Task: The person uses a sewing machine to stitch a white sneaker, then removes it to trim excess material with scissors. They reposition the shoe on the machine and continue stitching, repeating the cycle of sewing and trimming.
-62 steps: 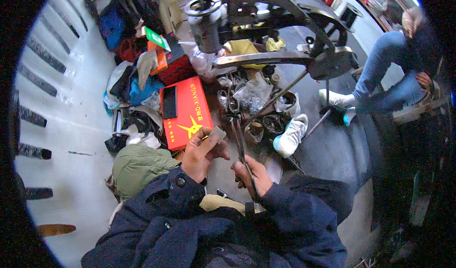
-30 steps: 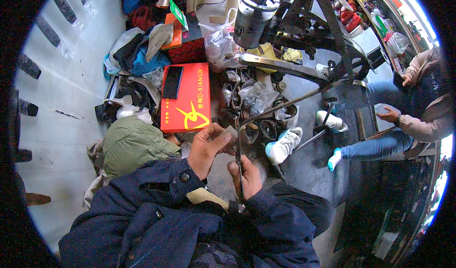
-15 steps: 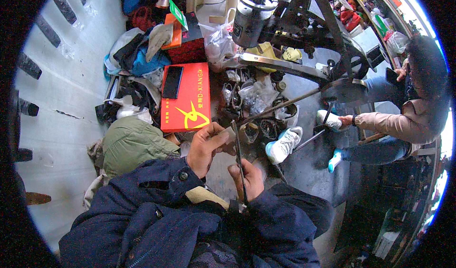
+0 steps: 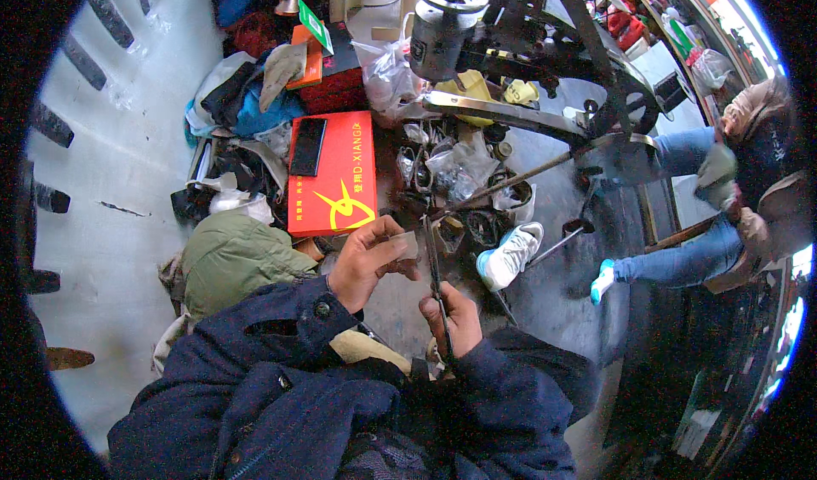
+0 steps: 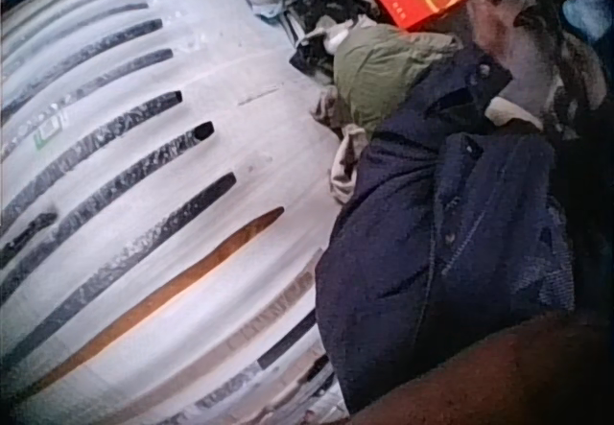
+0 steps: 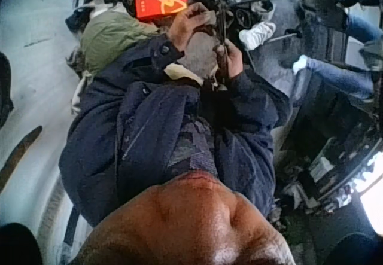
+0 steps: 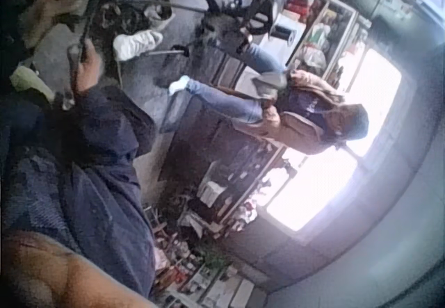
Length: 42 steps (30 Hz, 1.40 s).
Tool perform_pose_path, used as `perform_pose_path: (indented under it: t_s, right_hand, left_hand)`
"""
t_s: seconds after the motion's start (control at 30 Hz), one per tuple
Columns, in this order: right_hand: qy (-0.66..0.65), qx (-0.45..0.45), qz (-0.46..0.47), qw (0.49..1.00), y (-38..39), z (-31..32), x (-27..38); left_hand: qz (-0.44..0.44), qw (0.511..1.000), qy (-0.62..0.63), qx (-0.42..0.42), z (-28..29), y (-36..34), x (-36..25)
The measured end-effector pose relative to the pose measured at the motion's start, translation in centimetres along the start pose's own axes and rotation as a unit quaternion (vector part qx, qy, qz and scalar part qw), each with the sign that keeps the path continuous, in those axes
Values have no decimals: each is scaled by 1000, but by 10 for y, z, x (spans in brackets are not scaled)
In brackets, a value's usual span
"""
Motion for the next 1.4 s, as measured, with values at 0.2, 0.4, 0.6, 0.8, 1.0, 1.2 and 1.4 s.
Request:
perform_pose_path:
  t_s: [0.2,0.4,0.6,0.8,1.0,1.2,1.4]
  right_hand:
    - [-57,48,-21,997,1,-4,3]
    - [-43,51,-29,997,2,-4,8]
    - [-13,46,-14,999,2,-1,10]
    - [10,27,0,1000,3,-1,12]
    - [23,15,0,1000,5,-1,13]
    - [38,17,0,999,6,1,14]
    - [61,23,15,998,8,2,15]
  left_hand:
    - [15,999,-27,43,-4,1,0]
    - [29,995,-62,73,-4,0,1]
    - [43,993,-76,75,-4,0,3]
    - [48,993,-81,76,-5,1,2]
    - [50,993,-69,80,-6,1,0]
    - [45,994,-58,78,-5,0,2]
    - [35,994,-52,85,-5,0,1]
Point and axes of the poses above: each hand's wrist, its own y-axis away from the middle knuckle, its own z-axis out of the back of the hand, x = y × z, the point moved 5 cm from there along -y, towards the middle knuckle, and after that the axes turned 7 degrees about -y, right-handed, at the moved point
